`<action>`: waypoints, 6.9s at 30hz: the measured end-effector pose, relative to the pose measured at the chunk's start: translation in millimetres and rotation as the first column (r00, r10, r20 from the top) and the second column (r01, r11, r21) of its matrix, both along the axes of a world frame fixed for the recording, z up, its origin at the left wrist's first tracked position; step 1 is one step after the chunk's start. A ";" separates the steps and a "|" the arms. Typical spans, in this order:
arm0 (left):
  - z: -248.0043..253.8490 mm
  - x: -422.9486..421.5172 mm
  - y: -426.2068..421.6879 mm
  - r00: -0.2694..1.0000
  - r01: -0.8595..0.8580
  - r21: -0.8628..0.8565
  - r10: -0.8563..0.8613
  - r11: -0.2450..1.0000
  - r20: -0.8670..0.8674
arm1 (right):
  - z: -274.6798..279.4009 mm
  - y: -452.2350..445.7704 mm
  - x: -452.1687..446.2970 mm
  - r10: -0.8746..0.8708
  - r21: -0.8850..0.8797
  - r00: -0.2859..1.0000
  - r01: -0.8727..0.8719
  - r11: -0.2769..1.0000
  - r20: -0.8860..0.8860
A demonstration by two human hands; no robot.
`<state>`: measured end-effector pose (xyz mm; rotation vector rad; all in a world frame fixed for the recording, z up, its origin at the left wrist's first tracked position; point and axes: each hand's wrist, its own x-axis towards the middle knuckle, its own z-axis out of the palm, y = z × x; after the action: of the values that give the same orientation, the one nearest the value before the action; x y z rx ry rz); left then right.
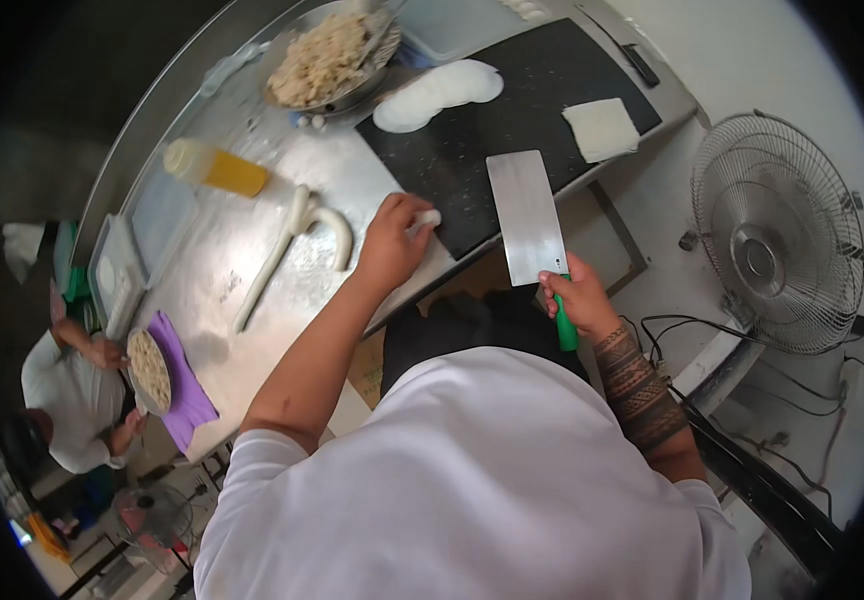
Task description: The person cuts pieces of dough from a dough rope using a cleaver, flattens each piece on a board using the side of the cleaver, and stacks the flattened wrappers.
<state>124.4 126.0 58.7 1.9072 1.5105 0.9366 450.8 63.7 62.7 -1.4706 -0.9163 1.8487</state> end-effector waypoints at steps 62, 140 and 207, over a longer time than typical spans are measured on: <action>93.6 257.1 454.6 0.867 0.254 -0.626 -0.461 0.737 -0.190 | 77.3 390.3 196.9 -0.086 0.449 0.647 -0.421 0.789 0.758; 73.2 200.4 458.9 0.960 0.016 -0.798 0.213 0.602 0.180 | 12.6 355.2 195.3 -0.175 0.473 0.774 -0.177 0.863 0.609; 145.7 18.2 16.0 0.944 0.098 -0.658 0.140 0.747 0.299 | 126.7 217.0 108.7 0.290 0.422 0.906 -0.404 0.811 0.309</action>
<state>142.6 141.9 204.4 1.1452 1.4026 0.5624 559.6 280.7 189.3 -1.2694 -1.7241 1.5341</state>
